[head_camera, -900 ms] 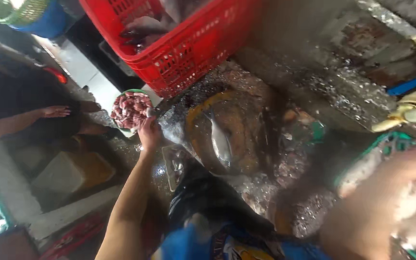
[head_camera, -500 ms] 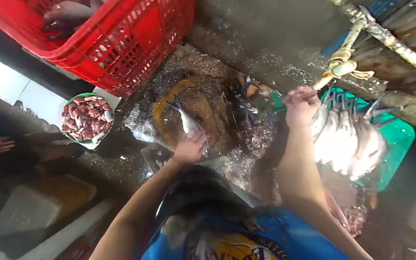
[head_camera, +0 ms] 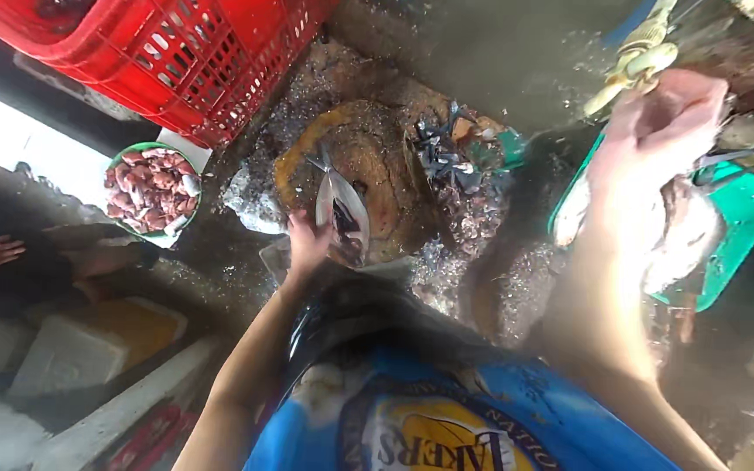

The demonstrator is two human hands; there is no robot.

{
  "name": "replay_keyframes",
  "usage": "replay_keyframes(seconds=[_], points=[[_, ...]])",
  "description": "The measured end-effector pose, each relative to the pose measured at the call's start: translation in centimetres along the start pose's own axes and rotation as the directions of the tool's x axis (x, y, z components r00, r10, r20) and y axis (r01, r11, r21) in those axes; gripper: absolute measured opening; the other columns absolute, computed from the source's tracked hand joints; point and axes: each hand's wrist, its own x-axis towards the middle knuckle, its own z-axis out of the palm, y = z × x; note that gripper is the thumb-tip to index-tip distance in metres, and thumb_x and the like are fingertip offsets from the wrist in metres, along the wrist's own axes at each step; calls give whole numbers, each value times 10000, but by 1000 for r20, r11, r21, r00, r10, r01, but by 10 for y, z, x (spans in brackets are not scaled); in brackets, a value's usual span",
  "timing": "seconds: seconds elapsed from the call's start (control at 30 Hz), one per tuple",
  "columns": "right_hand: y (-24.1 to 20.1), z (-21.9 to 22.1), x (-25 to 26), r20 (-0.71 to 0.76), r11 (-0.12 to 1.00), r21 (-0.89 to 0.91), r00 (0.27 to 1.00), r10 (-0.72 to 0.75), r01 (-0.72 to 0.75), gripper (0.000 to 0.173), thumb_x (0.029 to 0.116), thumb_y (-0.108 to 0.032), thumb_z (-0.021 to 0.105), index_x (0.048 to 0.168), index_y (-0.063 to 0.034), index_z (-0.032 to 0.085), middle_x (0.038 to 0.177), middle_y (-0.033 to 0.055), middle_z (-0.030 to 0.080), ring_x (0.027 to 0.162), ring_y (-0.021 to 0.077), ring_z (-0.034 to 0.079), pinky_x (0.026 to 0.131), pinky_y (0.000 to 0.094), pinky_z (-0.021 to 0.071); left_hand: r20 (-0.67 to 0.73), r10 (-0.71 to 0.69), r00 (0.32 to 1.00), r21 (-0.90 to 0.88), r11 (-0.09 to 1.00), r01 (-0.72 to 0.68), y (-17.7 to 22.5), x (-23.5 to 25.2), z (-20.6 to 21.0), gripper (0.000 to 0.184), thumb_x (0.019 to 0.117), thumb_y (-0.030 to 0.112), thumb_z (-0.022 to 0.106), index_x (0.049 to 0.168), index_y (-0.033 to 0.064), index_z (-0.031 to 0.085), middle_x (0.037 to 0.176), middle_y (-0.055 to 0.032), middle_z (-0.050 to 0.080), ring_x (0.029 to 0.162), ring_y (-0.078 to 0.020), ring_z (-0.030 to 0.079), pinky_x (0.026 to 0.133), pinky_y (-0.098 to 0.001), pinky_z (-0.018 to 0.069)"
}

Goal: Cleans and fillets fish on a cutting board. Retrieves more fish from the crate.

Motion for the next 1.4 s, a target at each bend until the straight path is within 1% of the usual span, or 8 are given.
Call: replay_keyframes(seconds=[0.1,0.3,0.47,0.6,0.73,0.87,1.07,1.4], points=[[-1,44,-73,212,998,18,976,51,-56,558,1018,-286,609,1458,19,451,1361,210,584,1103,206,674,940,355,593,130,-81,988,76,995,71,14,-8,8,432,963,352,705,1234,25,626,971,-188,724,872,-346,720,798,-593,583],[75,107,-172,819,956,-289,527,225,41,768,1014,-603,528,1505,-29,386,1091,282,693,1014,475,698,886,683,541,313,47,949,123,988,-90,-9,-5,-26,378,1001,307,653,1264,38,622,1046,-199,710,943,-341,712,852,-592,574],[89,116,-185,775,947,-322,578,257,10,667,1079,-498,440,1484,31,412,1066,287,695,1009,459,704,897,643,547,360,98,928,77,988,-134,-41,2,-78,243,955,252,730,996,15,697,835,-140,695,763,-260,679,749,-533,566],[46,107,-165,762,953,-298,589,268,-48,407,993,-315,632,1219,23,633,1010,275,699,933,457,699,809,690,536,338,31,941,235,965,-116,-34,12,-82,289,1009,240,649,1206,31,679,1057,-217,718,1006,-370,704,923,-638,533],[-9,102,-158,706,993,-99,698,117,-66,585,1043,-577,476,1024,-28,677,812,157,671,747,313,691,695,574,571,329,-39,944,348,934,-83,-16,20,-78,281,1037,227,584,1243,47,651,1123,-251,694,1075,-439,675,931,-693,500],[-43,98,-192,557,960,279,813,-171,12,563,1085,-483,359,1266,13,555,696,63,609,543,175,618,501,420,567,376,-22,926,374,918,-130,-7,22,-83,272,1030,228,602,1190,16,660,1103,-256,688,1074,-440,666,939,-677,494],[-31,150,-232,889,921,-289,430,156,263,590,1072,-544,405,1292,-33,600,1014,209,723,955,404,730,802,601,591,426,4,905,388,903,-187,-8,25,-87,250,1004,182,630,1189,18,671,1120,-257,688,1072,-446,665,935,-682,496],[25,125,-170,898,974,-214,407,168,72,596,1086,-519,421,1240,6,659,1083,264,704,1040,432,696,919,642,540,228,236,944,159,948,-276,-9,-37,-150,152,1015,158,647,1121,60,692,951,-141,717,834,-287,702,787,-578,567]])
